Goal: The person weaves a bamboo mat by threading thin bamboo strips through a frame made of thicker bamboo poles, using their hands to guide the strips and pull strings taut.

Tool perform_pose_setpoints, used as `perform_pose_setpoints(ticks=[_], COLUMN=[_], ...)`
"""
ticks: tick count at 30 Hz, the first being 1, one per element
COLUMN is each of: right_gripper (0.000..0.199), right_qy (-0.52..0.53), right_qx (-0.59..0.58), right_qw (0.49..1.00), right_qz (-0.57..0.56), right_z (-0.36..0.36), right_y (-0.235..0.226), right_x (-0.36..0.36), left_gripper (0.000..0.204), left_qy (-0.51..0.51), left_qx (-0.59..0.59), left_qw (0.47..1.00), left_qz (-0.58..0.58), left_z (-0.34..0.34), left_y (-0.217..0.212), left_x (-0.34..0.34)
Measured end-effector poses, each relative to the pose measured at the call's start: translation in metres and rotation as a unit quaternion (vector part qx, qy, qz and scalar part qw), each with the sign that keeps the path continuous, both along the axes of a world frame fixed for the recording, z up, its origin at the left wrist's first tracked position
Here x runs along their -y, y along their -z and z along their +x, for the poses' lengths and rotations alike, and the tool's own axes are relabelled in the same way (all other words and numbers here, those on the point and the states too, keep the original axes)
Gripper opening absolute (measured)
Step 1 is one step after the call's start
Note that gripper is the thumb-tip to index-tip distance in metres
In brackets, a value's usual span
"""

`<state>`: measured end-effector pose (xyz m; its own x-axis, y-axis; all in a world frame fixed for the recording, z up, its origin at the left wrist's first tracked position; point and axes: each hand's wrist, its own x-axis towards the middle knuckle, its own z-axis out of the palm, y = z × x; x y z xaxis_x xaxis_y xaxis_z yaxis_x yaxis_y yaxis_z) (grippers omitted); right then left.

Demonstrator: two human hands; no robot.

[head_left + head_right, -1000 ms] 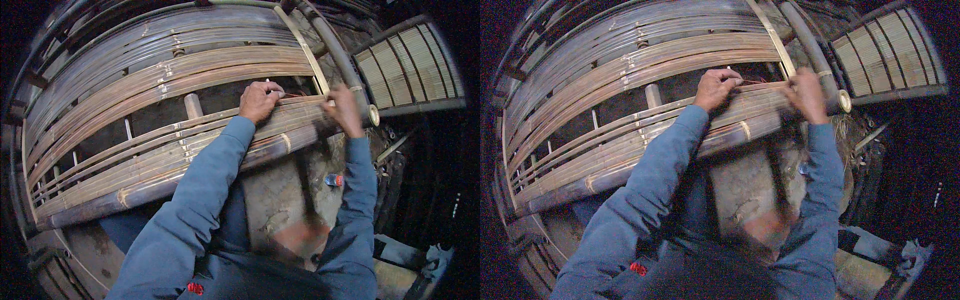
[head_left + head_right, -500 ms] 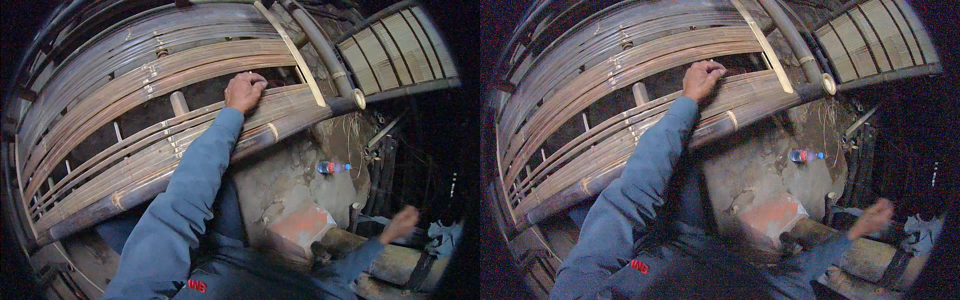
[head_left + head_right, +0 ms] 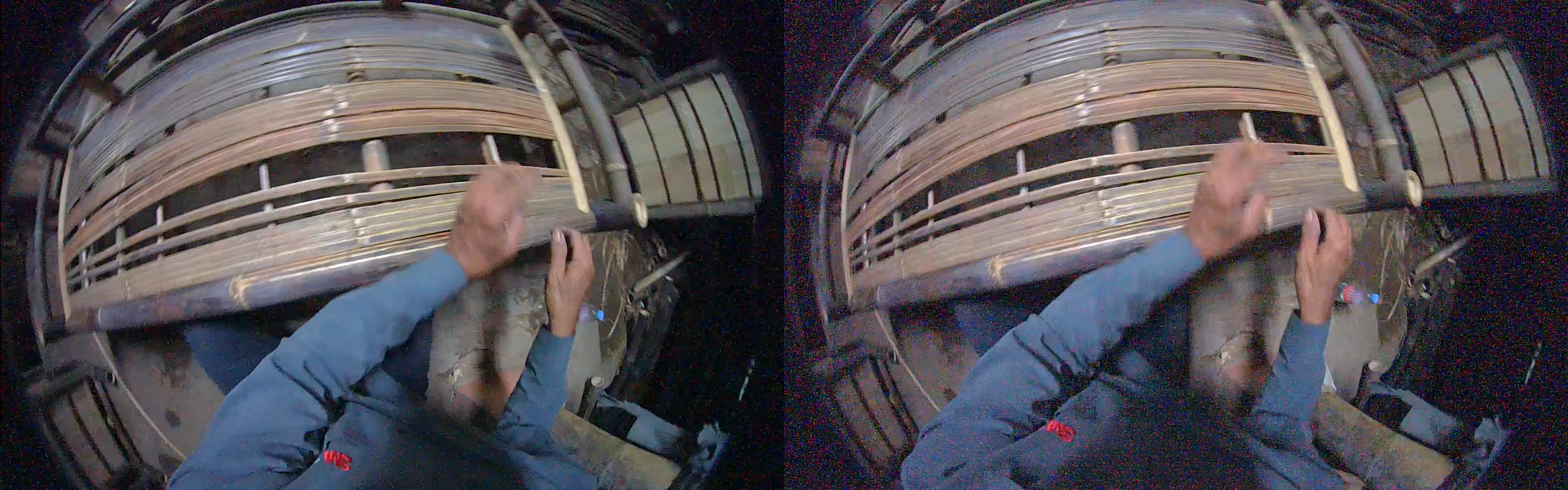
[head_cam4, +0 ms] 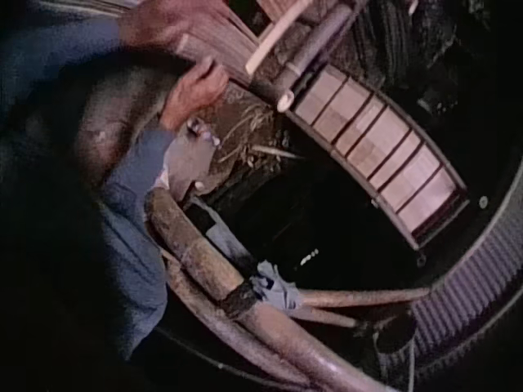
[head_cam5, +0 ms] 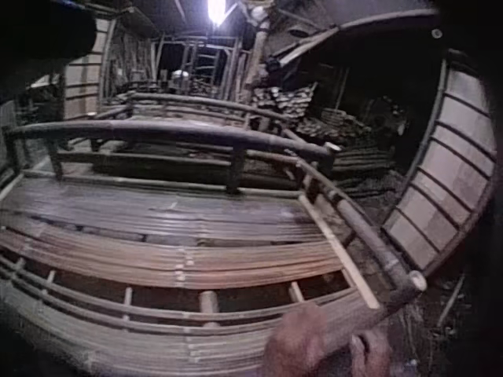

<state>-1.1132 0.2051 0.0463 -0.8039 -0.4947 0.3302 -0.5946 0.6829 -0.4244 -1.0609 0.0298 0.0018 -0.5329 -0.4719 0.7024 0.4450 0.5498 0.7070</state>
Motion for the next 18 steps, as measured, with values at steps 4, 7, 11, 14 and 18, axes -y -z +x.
perform_pose_setpoints(ticks=[4,7,11,14,18], right_gripper=[0.023,0.025,0.022,0.015,0.009], right_qy=[-0.158,-0.224,-0.276,-0.305,-0.339], right_qx=[-0.007,0.015,0.006,-0.032,-0.011], right_qw=[0.987,0.974,0.961,0.95,0.941], right_qz=[-0.003,-0.011,0.035,0.053,0.009], right_z=[0.051,0.127,0.188,0.209,0.208], right_y=[0.033,0.051,0.05,0.061,0.062], right_x=[0.09,0.146,0.196,0.213,0.217], left_gripper=[0.043,0.042,0.038,0.033,0.028], left_qy=[0.047,0.014,-0.117,-0.272,-0.457], left_qx=[0.067,0.157,0.247,0.264,0.254], left_qw=[0.996,0.987,0.962,0.925,0.848], left_qz=[-0.041,-0.018,0.019,-0.011,-0.082], left_z=[0.138,0.227,0.319,0.369,0.455], left_y=[-0.029,-0.015,-0.011,-0.01,-0.004], left_x=[0.006,0.028,0.063,0.099,0.175])
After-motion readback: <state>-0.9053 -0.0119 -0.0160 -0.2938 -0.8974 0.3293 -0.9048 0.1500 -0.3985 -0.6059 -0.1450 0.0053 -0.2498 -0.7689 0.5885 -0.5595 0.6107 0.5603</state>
